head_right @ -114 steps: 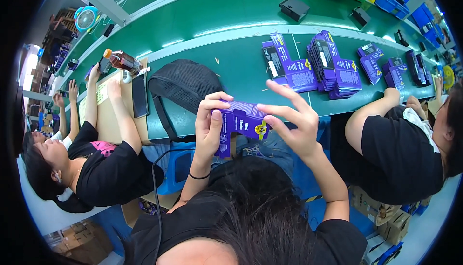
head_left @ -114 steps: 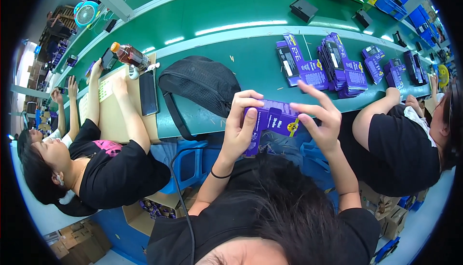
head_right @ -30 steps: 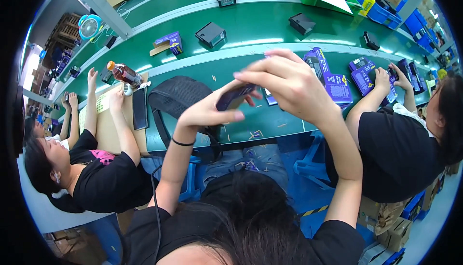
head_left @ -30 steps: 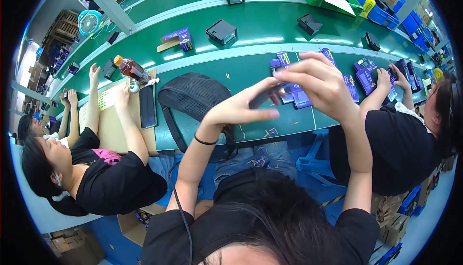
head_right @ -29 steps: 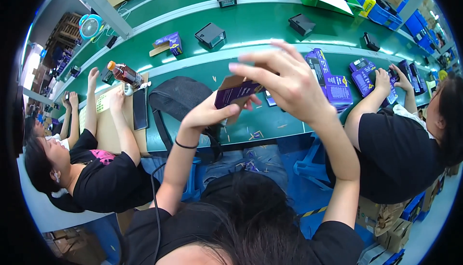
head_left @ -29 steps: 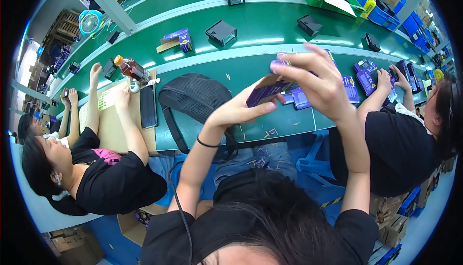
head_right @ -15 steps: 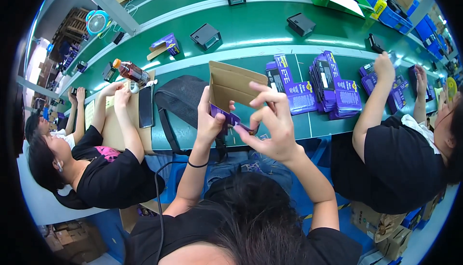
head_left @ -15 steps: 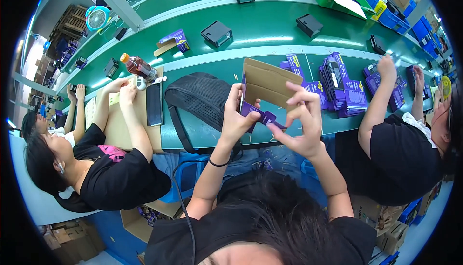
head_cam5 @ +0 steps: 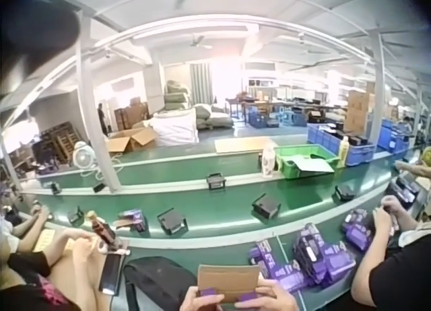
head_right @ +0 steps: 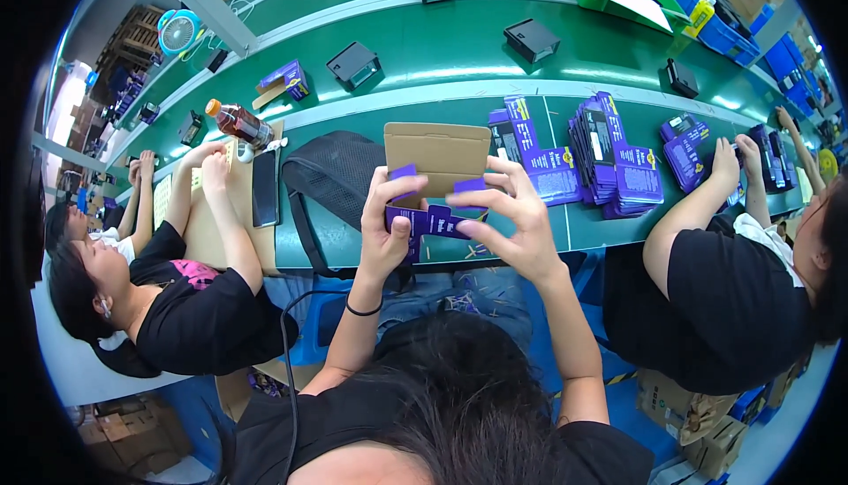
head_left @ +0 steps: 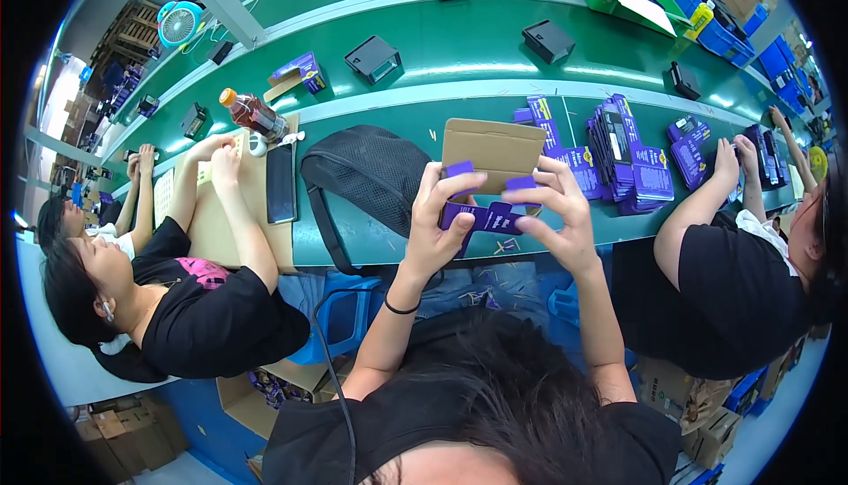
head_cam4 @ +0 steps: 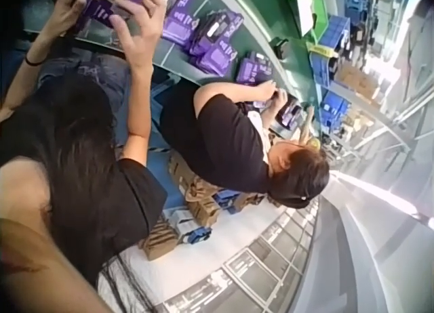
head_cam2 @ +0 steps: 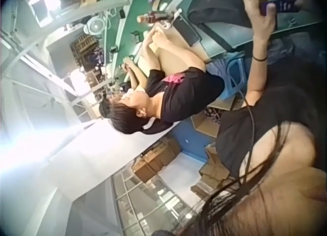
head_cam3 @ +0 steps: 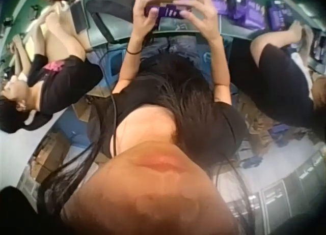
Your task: Fold cardboard boxes into their final shape.
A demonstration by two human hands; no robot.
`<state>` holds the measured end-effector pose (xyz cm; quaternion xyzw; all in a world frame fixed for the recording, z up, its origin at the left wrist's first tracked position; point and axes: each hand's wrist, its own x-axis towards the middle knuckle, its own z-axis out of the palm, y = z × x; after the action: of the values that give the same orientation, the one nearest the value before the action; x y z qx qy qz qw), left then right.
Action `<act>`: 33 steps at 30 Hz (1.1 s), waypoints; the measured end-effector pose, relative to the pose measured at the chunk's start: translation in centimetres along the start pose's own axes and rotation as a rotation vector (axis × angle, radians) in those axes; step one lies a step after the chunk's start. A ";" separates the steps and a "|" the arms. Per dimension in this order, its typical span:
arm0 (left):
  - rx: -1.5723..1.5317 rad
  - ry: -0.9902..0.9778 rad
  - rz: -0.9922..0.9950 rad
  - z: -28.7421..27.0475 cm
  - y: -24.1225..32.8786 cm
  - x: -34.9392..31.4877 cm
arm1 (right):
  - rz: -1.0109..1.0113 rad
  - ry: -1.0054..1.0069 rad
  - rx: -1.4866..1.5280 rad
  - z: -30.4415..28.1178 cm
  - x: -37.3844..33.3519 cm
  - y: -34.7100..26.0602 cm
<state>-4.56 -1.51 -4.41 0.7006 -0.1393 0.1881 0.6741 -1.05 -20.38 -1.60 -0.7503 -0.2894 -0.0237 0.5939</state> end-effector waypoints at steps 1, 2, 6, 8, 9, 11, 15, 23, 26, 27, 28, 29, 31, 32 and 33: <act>0.001 -0.015 -0.004 -0.1 0.0 -0.1 | 0.026 0.068 0.158 -0.2 0.2 -0.3; 0.001 -0.030 -0.008 -0.1 0.0 -0.2 | 0.053 0.136 0.316 -0.4 0.4 -0.7; -0.003 -0.059 -0.038 -0.2 0.2 -0.3 | 0.168 0.089 0.453 -0.7 1.2 -1.4; -0.004 -0.071 -0.062 -0.3 0.5 -0.3 | 0.253 -0.030 0.434 -0.7 1.4 -1.5; -0.007 -0.071 -0.061 -0.3 0.7 -0.3 | 0.253 -0.029 0.431 -0.7 1.4 -1.4; -0.055 -0.086 -0.169 -0.3 1.1 -0.4 | 0.124 -0.082 0.509 -0.5 1.0 -0.3; -0.036 -0.088 -0.228 -0.3 1.5 -0.7 | 0.051 -0.142 0.656 -0.3 0.8 0.5; -0.012 0.048 -0.102 0.2 2.1 -1.3 | 0.356 -0.255 0.730 -1.4 1.5 -1.3; -0.070 0.019 -0.106 0.2 2.6 -1.3 | 0.317 -0.244 0.594 -1.7 1.5 -2.5; -0.098 0.006 -0.107 0.2 2.7 -1.4 | 0.296 -0.238 0.526 -1.7 1.4 -2.8; -0.127 -0.008 -0.108 0.2 2.8 -1.4 | 0.276 -0.233 0.458 -1.6 1.3 -2.9; -0.127 -0.008 -0.110 0.2 2.8 -1.5 | 0.278 -0.233 0.459 -1.5 1.2 -2.9; -0.056 -0.053 -0.085 0.2 2.5 -1.7 | 0.262 -0.134 0.432 -1.2 0.9 -3.0; -0.020 -0.076 -0.072 0.2 2.4 -1.8 | 0.255 -0.084 0.417 -1.1 0.7 -3.0; 0.014 -0.099 -0.059 0.2 2.4 -1.9 | 0.247 -0.034 0.402 -1.0 0.6 -2.9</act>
<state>-7.28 -1.98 -3.14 0.7177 -0.1503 0.1341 0.6666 -1.60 -20.71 1.51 -0.6468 -0.2044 0.1199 0.7249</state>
